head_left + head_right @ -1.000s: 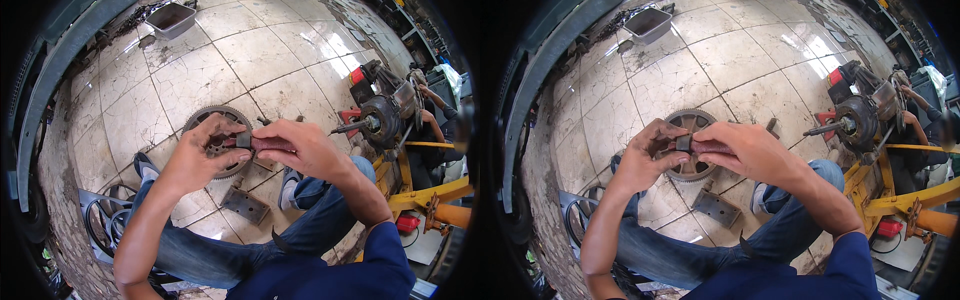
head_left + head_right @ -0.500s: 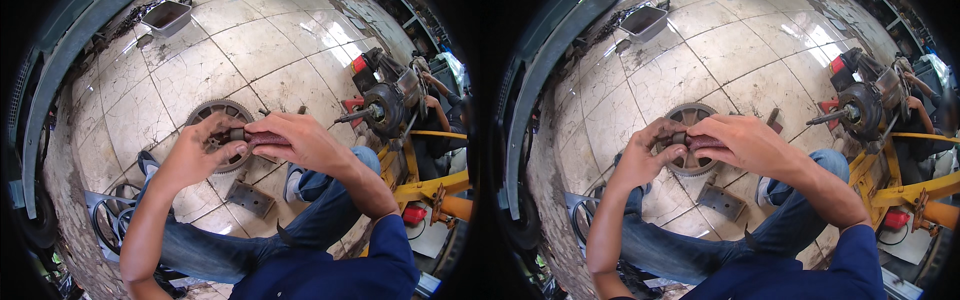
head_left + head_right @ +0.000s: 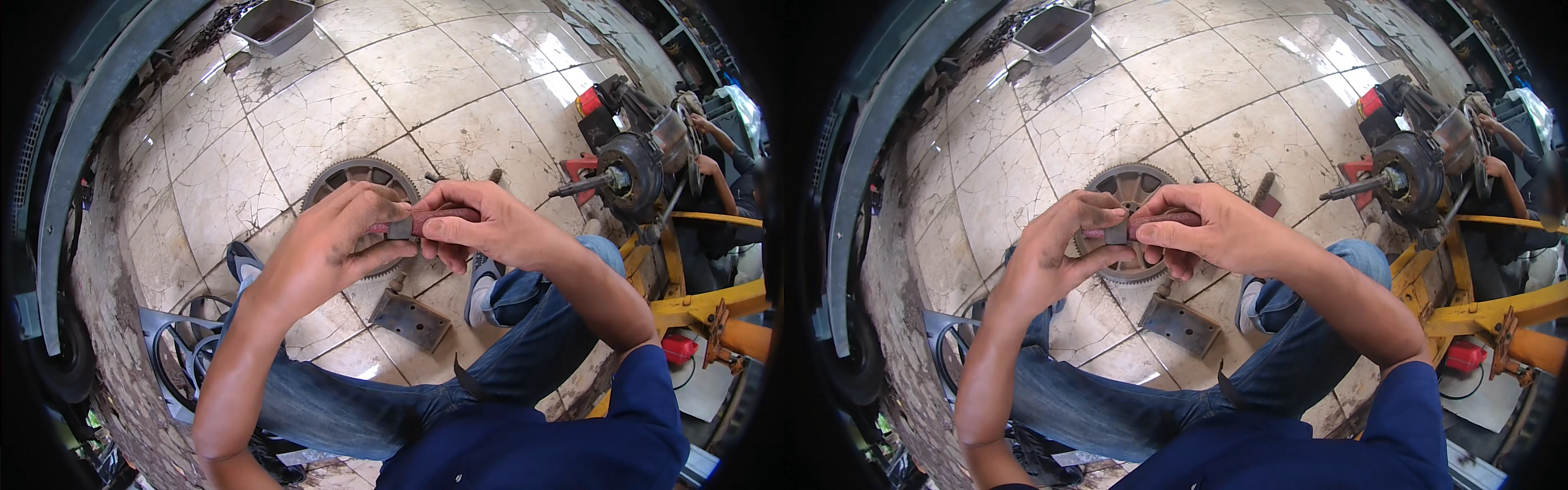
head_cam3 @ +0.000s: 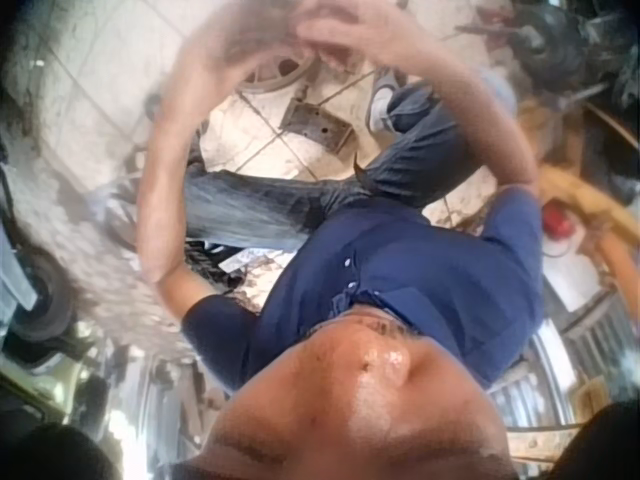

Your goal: The person sits on the floor and uses a sanding block to smooth the surface of a small cylindrical metal part. They repeatedly rub the part against the sandpaper, rotate it to cover different sides, and occasionally inspect the surface.

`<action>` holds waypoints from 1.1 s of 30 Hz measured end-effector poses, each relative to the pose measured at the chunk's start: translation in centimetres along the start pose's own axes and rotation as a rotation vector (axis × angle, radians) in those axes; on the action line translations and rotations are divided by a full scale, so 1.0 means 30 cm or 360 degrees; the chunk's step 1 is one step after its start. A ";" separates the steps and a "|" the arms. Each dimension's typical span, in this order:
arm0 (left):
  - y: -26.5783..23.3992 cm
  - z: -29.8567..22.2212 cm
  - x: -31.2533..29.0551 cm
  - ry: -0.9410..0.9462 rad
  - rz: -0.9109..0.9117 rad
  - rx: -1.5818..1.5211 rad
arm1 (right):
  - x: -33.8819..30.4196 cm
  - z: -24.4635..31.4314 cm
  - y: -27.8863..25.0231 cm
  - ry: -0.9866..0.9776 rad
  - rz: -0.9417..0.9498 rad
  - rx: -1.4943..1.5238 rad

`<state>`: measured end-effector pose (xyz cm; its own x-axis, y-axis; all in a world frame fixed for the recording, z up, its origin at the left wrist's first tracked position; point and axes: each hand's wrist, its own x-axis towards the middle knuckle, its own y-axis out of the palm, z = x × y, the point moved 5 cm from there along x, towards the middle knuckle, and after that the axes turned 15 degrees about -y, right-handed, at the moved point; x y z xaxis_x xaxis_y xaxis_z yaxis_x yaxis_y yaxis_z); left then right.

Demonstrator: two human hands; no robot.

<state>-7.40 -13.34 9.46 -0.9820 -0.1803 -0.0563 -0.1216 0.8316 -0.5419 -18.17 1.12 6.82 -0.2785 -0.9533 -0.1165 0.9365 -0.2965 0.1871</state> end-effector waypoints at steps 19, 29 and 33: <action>0.039 0.083 0.020 -0.0355 0.0135 -0.0257 | -0.007 0.062 0.025 -0.0784 0.0176 -0.1783; 0.023 -0.020 -0.012 0.0339 0.0043 0.0393 | -0.016 -0.006 0.000 0.0231 0.0352 -0.0160; 0.009 -0.021 -0.006 0.0064 0.0079 0.0186 | 0.001 0.021 0.000 -0.0085 0.0330 -0.0763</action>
<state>-7.35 -12.76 9.84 -0.9917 -0.1174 -0.0531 -0.0574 0.7716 -0.6335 -18.30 1.05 7.44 -0.0755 -0.9945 -0.0724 0.9619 -0.0535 -0.2680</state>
